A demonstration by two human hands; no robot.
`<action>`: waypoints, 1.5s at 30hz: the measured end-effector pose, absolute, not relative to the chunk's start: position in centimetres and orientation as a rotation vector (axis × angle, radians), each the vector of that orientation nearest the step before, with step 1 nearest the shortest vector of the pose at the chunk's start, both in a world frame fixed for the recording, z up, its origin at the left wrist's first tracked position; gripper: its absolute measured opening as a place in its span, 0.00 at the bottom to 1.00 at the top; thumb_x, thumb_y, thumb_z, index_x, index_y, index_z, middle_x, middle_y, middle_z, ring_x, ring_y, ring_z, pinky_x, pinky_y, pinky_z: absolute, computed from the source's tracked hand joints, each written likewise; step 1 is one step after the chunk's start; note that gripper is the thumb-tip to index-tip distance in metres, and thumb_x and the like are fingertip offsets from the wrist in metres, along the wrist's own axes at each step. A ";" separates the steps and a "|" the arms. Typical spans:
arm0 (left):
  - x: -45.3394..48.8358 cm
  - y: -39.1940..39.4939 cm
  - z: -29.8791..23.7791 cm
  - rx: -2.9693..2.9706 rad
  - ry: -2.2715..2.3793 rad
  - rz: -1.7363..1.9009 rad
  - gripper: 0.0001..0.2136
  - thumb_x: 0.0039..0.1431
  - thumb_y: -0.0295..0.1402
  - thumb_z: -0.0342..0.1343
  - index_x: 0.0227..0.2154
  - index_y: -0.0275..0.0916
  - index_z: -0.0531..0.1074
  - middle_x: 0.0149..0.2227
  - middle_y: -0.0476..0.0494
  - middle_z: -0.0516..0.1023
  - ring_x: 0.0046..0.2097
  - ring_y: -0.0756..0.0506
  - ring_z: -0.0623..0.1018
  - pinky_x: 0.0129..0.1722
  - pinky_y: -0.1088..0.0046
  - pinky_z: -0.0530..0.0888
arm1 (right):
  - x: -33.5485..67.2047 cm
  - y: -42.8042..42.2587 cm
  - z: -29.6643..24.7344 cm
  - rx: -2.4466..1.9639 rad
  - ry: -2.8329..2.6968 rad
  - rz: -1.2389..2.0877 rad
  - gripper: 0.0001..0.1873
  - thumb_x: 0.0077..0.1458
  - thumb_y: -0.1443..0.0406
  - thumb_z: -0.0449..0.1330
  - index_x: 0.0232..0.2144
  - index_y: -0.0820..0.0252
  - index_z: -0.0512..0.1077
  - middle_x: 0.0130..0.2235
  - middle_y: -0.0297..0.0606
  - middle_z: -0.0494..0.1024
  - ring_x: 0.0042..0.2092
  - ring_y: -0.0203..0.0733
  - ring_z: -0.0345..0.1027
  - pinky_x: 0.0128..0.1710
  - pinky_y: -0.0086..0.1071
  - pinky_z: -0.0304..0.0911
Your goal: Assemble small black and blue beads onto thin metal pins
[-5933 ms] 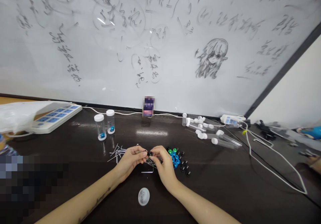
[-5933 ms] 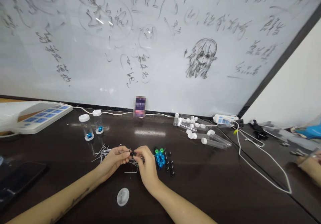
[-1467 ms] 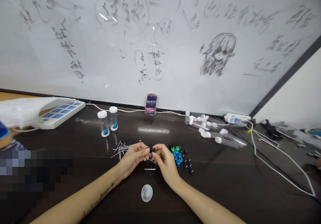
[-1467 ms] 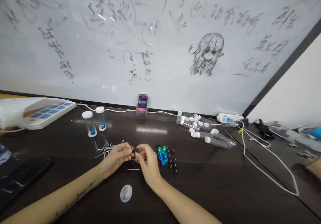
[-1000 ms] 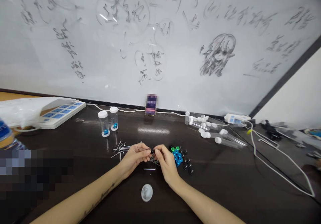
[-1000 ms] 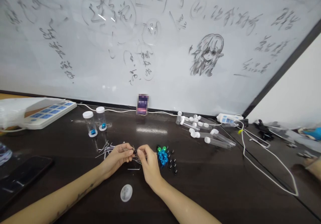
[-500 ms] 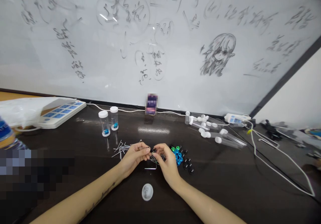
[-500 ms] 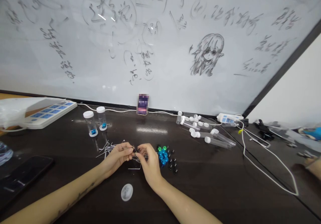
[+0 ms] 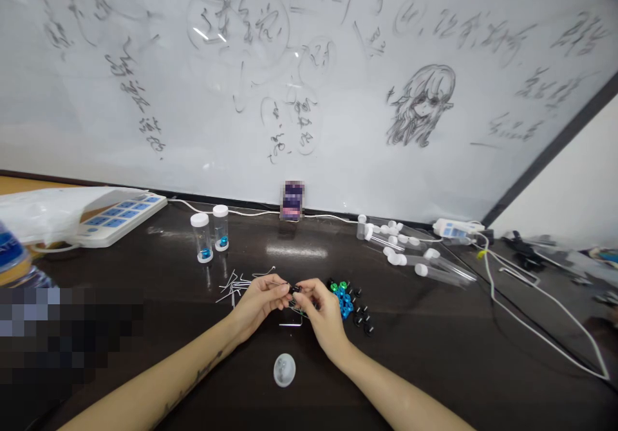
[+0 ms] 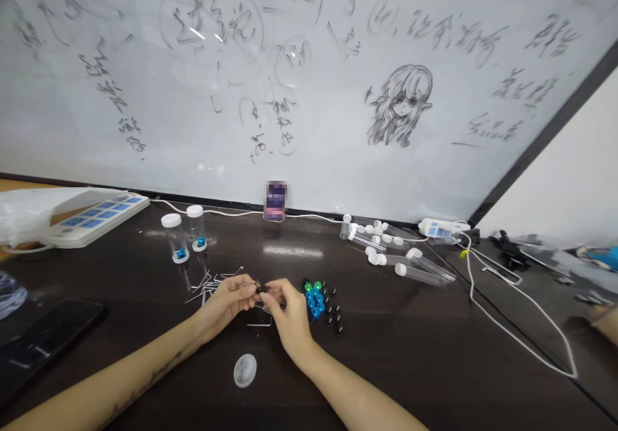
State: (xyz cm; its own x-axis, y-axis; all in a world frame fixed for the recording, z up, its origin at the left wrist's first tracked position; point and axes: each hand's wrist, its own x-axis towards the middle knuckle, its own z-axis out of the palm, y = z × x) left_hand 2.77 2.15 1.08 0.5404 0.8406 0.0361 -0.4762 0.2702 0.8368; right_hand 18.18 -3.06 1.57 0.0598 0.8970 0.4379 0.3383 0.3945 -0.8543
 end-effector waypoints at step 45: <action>2.7 2.4 0.8 0.926 0.431 0.903 0.04 0.52 0.28 0.61 0.28 0.32 0.73 0.25 0.44 0.78 0.25 0.54 0.74 0.26 0.82 0.69 | 18.4 -2.9 1.3 -1.116 -1.478 0.726 0.04 0.58 0.64 0.57 0.35 0.58 0.69 0.29 0.32 0.72 0.31 0.38 0.67 0.32 0.29 0.61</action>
State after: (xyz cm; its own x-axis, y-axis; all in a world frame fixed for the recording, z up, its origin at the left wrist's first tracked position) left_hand 2.72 2.39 0.79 0.5720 0.8189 0.0481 -0.4777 0.2849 0.8310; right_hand 18.39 -2.86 1.33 0.0363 0.9197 0.3909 0.2533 0.3699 -0.8939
